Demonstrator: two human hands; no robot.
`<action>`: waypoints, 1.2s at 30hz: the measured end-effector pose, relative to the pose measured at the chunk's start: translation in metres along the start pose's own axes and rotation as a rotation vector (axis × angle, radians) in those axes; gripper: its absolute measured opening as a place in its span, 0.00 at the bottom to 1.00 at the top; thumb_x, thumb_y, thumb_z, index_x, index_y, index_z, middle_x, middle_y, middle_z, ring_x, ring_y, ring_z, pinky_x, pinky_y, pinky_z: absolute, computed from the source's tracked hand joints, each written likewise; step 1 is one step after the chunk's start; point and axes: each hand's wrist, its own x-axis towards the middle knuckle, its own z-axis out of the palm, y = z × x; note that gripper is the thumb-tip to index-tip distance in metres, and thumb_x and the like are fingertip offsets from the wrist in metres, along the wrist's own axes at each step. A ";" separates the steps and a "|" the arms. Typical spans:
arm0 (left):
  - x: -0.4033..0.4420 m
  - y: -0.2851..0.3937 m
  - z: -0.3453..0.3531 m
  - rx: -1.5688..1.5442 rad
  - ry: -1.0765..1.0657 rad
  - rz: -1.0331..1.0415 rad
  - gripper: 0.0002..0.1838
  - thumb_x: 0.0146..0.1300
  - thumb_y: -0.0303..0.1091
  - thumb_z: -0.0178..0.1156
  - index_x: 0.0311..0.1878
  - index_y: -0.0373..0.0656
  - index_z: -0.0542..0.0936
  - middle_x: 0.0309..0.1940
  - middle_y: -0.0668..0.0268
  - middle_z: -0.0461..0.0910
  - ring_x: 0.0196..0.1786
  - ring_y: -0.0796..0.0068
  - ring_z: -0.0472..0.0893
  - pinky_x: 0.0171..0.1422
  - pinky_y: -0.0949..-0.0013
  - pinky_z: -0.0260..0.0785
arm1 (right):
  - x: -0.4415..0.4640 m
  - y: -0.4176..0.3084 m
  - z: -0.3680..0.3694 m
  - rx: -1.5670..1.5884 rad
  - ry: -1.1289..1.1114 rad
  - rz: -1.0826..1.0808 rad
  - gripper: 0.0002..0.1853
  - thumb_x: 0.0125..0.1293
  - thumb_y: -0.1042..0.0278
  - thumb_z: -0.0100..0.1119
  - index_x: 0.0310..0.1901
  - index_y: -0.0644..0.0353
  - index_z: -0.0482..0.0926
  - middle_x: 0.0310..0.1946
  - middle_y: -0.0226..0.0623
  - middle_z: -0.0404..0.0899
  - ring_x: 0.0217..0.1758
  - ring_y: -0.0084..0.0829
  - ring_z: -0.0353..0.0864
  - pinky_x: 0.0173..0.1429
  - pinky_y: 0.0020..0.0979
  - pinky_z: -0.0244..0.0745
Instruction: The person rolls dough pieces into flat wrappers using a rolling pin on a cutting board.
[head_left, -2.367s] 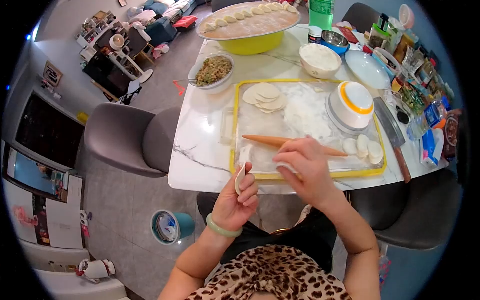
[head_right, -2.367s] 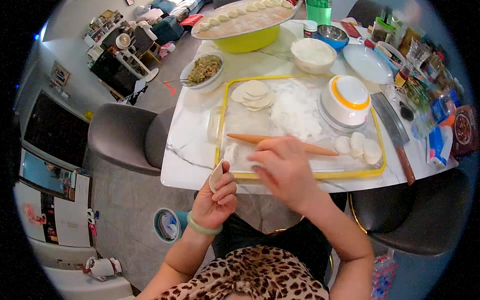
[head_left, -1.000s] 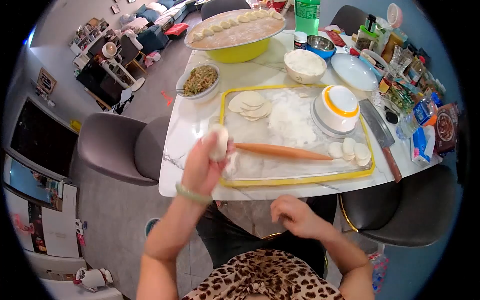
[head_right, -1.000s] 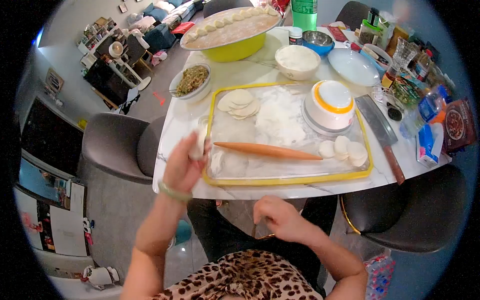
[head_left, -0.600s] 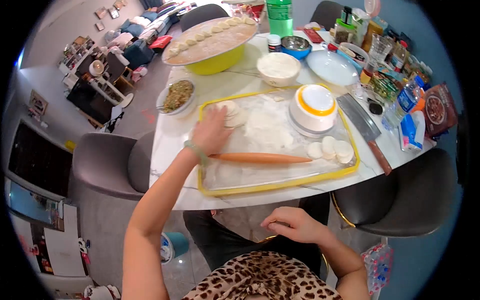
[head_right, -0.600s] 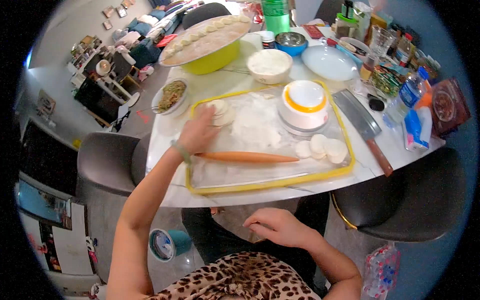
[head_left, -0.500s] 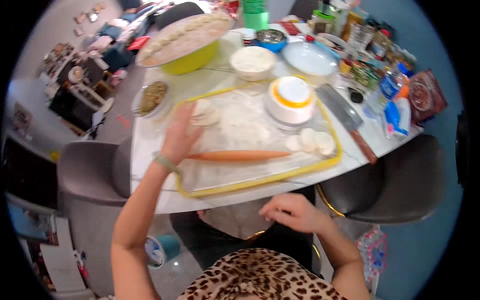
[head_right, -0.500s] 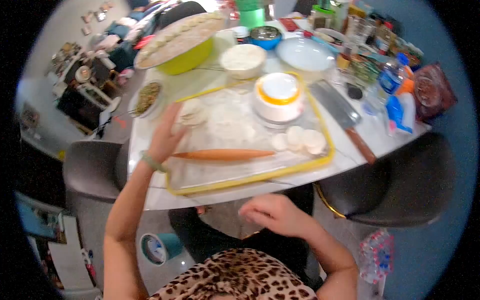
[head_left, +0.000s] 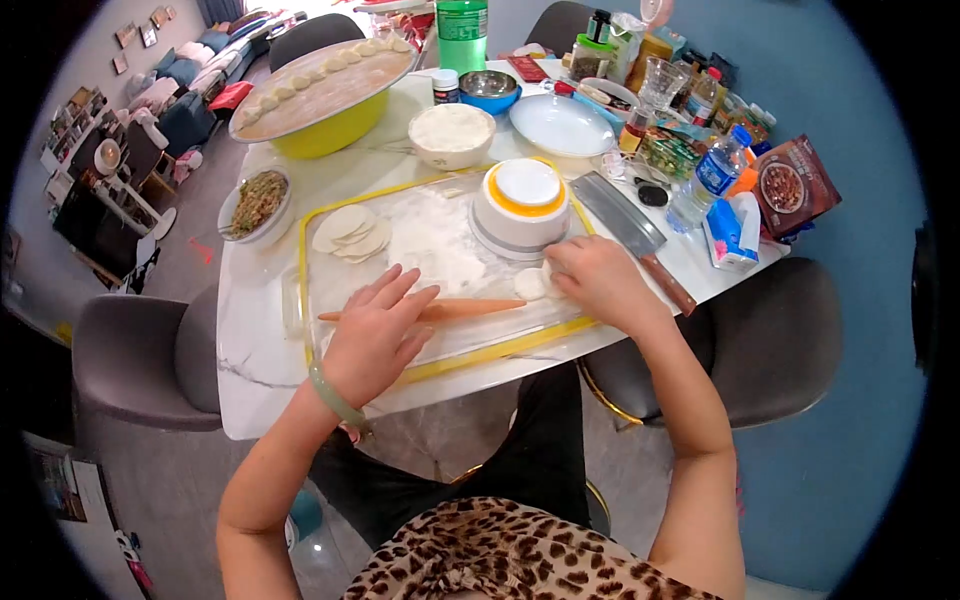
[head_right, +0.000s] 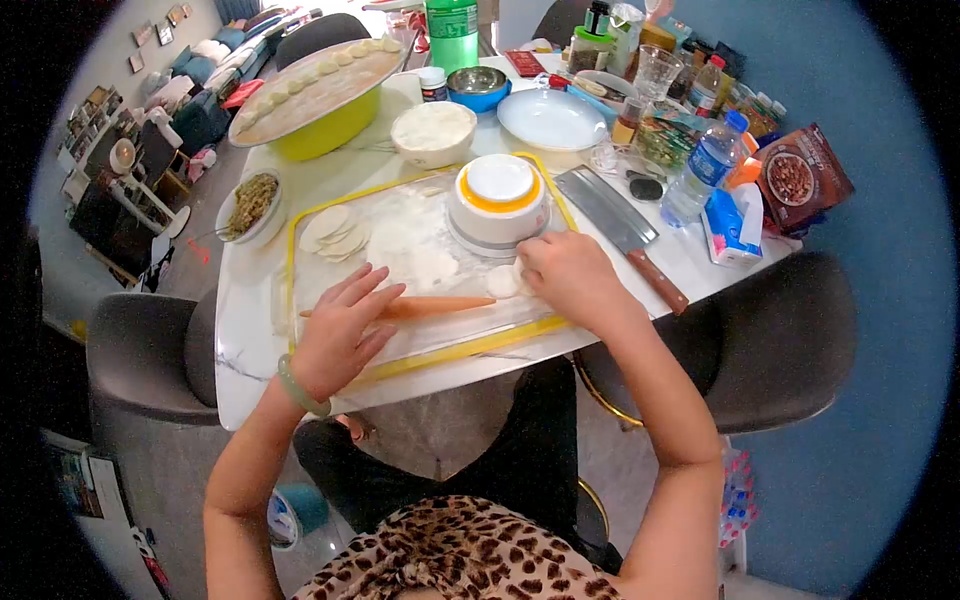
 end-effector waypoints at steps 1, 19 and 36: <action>-0.002 -0.004 0.000 0.098 -0.026 -0.027 0.26 0.59 0.31 0.67 0.62 0.43 0.77 0.67 0.52 0.72 0.73 0.48 0.67 0.73 0.54 0.62 | -0.001 0.001 0.003 0.002 -0.005 -0.009 0.13 0.58 0.70 0.64 0.45 0.60 0.81 0.40 0.43 0.81 0.50 0.45 0.80 0.54 0.43 0.75; -0.045 -0.083 -0.068 0.040 0.474 -0.250 0.16 0.61 0.24 0.64 0.53 0.36 0.77 0.46 0.54 0.78 0.47 0.55 0.82 0.53 0.62 0.76 | 0.036 -0.092 0.014 0.750 -0.089 0.024 0.10 0.65 0.70 0.64 0.47 0.62 0.82 0.34 0.35 0.84 0.34 0.23 0.80 0.42 0.26 0.75; -0.085 -0.063 -0.059 -0.370 0.543 -0.236 0.17 0.64 0.21 0.61 0.56 0.32 0.76 0.49 0.56 0.77 0.52 0.65 0.81 0.56 0.68 0.75 | 0.084 -0.168 0.088 0.076 -0.168 -0.536 0.40 0.72 0.42 0.50 0.75 0.63 0.57 0.79 0.49 0.50 0.82 0.49 0.48 0.81 0.48 0.46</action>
